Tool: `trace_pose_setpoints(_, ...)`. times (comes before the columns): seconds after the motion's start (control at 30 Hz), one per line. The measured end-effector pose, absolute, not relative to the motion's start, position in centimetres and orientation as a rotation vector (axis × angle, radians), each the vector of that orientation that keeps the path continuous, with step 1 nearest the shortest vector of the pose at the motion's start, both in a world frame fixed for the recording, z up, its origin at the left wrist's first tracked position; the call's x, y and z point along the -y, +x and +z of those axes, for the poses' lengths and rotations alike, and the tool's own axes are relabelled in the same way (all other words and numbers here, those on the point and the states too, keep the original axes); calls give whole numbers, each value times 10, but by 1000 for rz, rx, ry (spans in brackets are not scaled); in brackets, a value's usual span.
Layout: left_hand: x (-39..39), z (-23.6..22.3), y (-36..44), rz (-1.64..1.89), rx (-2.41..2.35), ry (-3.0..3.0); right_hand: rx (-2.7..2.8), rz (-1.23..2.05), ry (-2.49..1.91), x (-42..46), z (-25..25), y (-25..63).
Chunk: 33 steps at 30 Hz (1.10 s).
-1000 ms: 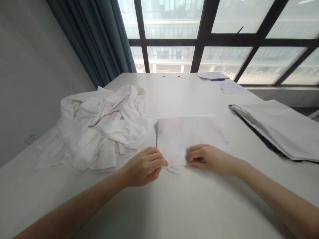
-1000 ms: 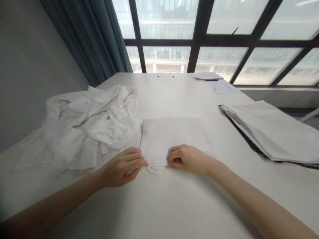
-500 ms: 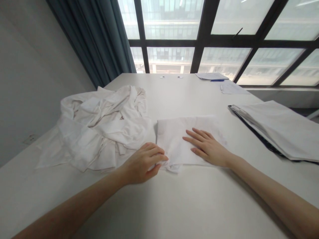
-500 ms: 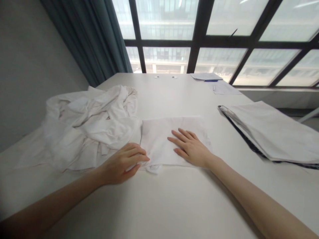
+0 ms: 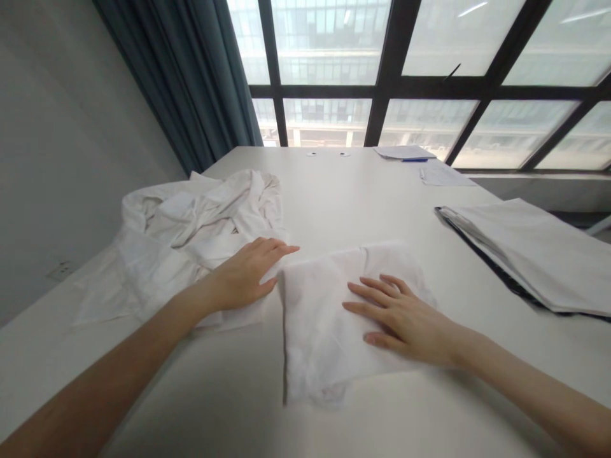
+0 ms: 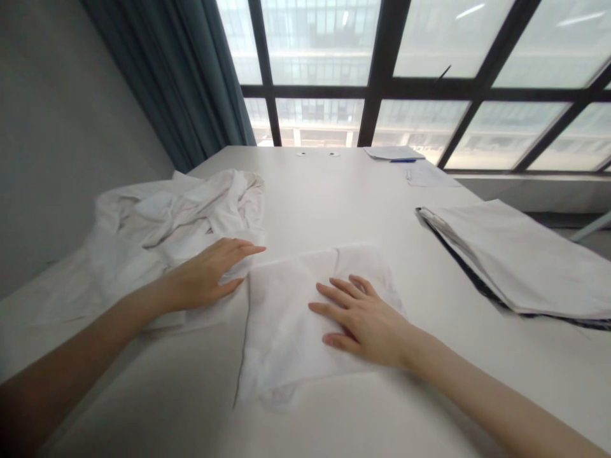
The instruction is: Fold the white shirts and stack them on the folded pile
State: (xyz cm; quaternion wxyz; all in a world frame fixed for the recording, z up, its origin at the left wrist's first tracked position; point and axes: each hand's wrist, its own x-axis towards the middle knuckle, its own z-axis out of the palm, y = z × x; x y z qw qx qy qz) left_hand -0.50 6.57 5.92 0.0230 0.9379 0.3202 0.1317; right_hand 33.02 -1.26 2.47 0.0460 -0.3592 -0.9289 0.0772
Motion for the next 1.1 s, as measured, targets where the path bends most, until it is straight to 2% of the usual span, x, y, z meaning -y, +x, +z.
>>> trace_pose_setpoints(0.1, -81, 54, -1, 205, -1011, 2910, 2760, 198, -1044, 12, 36, 315)
trace_pose_setpoints(0.23, -96, 40, 11, 103, -976, 2964, 2817, 282, -697, 13, 37, 285)
trace_pose_setpoints(0.33, -104, 29, 14, 248, -1009, 2951, 2889, 394, -533, 18, 26, 269)
trace_pose_setpoints(0.53, -112, 13, 13, 431, -1307, 2808, 2896, 532, -537, 20, 17, 265)
trace_pose_setpoints(0.73, -121, 22, 0, 405, -1347, 2641, 2874, 595, -541, 19, 20, 265)
trace_pose_setpoints(0.83, -111, 31, 5, 539, -1319, 2636, 2838, 655, -543, 18, 20, 264)
trace_pose_setpoints(0.97, -81, 24, 37, 694, -1142, 2652, 2638, 882, -557, 14, 20, 264)
trace_pose_setpoints(1.1, -60, -3, 59, 472, -1207, 2833, 2275, 1225, -592, 8, 29, 267)
